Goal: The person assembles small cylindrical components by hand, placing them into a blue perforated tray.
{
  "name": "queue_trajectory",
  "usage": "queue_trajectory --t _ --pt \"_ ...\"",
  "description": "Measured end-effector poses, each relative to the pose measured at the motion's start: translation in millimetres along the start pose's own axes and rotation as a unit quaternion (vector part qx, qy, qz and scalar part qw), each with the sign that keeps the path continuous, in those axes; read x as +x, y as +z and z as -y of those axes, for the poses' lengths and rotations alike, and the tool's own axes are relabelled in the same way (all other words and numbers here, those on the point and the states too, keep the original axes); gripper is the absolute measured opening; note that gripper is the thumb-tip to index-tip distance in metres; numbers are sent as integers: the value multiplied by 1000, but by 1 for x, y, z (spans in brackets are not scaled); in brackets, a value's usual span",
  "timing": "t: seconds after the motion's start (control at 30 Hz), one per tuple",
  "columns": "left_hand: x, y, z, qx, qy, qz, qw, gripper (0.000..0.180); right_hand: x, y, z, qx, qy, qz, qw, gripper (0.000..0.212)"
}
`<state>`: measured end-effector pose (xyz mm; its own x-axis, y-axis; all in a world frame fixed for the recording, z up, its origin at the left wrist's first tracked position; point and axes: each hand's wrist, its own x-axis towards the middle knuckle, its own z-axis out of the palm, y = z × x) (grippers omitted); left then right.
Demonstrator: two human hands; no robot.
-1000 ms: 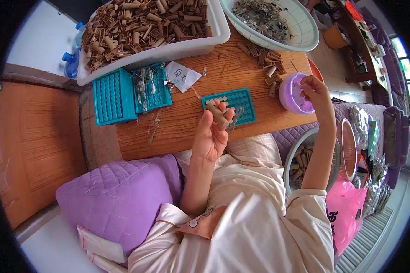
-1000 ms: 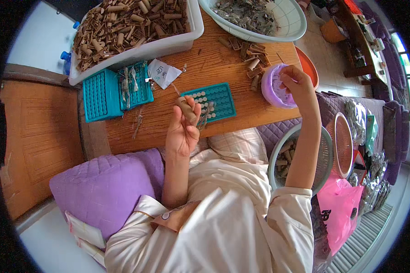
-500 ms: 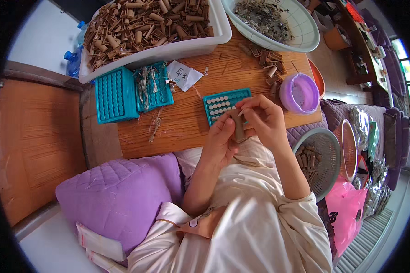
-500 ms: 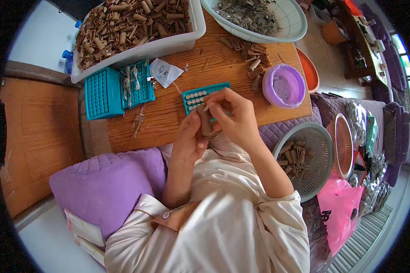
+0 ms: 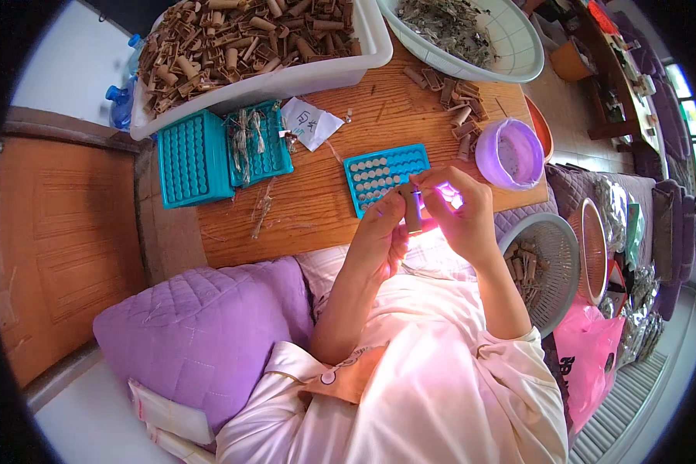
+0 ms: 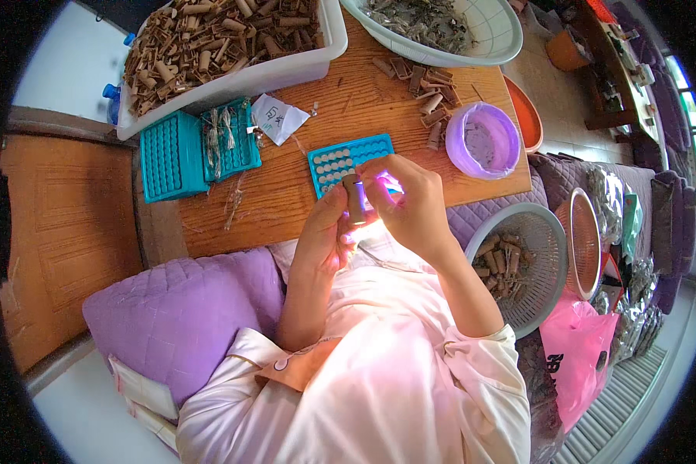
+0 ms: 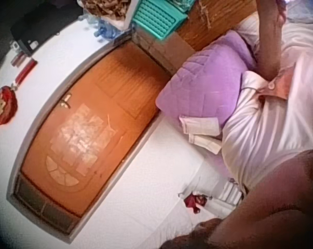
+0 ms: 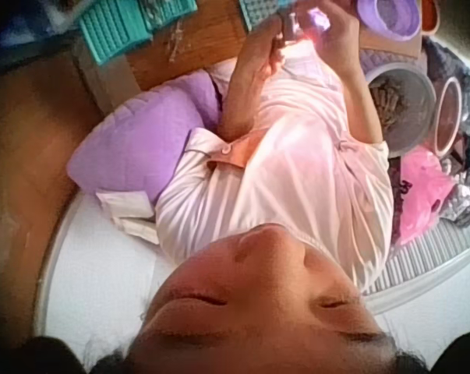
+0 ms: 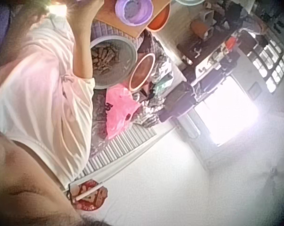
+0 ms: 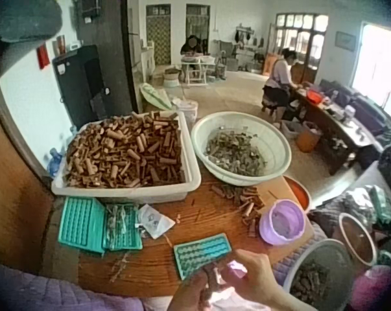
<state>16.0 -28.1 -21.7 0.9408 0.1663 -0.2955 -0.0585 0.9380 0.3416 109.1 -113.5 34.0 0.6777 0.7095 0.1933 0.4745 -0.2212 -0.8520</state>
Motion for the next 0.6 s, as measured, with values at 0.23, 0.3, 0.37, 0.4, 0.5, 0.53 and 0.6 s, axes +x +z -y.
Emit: queue_trajectory --t 0.23,0.3,0.37,0.4,0.5,0.53,0.6 --pt "3 6 1 47 14 27 998 33 2 -4 1 28 58 46 997 7" --pt "4 8 1 76 13 8 997 35 0 -3 -3 28 50 53 997 7" --pt "6 4 1 75 9 19 997 34 -1 -2 -10 20 32 45 998 7" --pt "6 3 0 73 6 29 997 34 -1 -1 -12 13 13 37 999 7" --pt "7 2 -1 58 2 10 998 34 -1 1 -7 78 108 30 991 5" --pt "7 2 -1 58 3 10 998 34 -1 3 -7 79 107 31 991 5" --pt "6 1 -2 45 13 37 998 34 -1 6 -9 64 64 4 996 8"
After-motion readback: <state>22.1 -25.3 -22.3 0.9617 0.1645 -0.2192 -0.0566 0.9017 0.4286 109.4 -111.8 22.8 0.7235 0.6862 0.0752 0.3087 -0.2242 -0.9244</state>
